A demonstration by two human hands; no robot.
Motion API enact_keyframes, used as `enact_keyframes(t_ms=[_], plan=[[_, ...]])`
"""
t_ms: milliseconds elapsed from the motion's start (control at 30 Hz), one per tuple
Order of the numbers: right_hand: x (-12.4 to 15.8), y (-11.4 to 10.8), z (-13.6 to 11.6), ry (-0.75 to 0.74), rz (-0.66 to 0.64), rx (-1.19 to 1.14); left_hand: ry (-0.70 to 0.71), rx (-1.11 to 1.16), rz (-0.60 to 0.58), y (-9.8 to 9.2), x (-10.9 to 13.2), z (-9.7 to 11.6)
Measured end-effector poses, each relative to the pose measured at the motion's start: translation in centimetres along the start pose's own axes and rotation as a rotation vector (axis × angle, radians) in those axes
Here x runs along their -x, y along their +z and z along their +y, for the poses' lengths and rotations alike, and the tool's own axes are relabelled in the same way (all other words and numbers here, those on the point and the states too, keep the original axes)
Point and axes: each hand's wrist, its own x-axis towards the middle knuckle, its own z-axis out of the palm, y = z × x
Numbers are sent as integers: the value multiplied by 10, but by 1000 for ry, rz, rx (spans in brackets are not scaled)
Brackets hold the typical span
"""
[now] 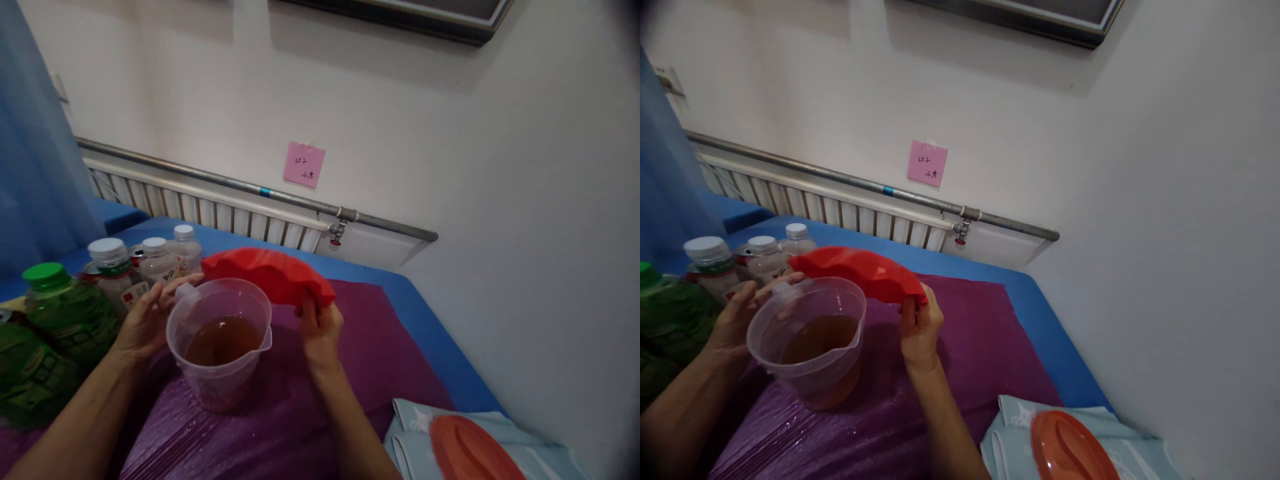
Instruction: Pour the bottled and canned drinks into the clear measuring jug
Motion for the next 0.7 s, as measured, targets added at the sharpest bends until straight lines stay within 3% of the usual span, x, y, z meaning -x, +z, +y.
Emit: enact_keyframes(t_ms=[133, 233, 400, 567, 700], plan=[[-9, -4, -22, 257, 110, -144, 7, -49, -24, -1, 0, 0], [-10, -7, -51, 338, 107, -298, 20, -68, -28, -4, -1, -1], [-1, -6, -80, 251, -61, -254, 32, -76, -26, -5, -2, -3], [8, -2, -80, 112, -169, -194, 41, -48, -12, 1, 1, -5], [12, -4, -81, 81, -174, -137, 28, 0, 14, 9, 3, -4]])
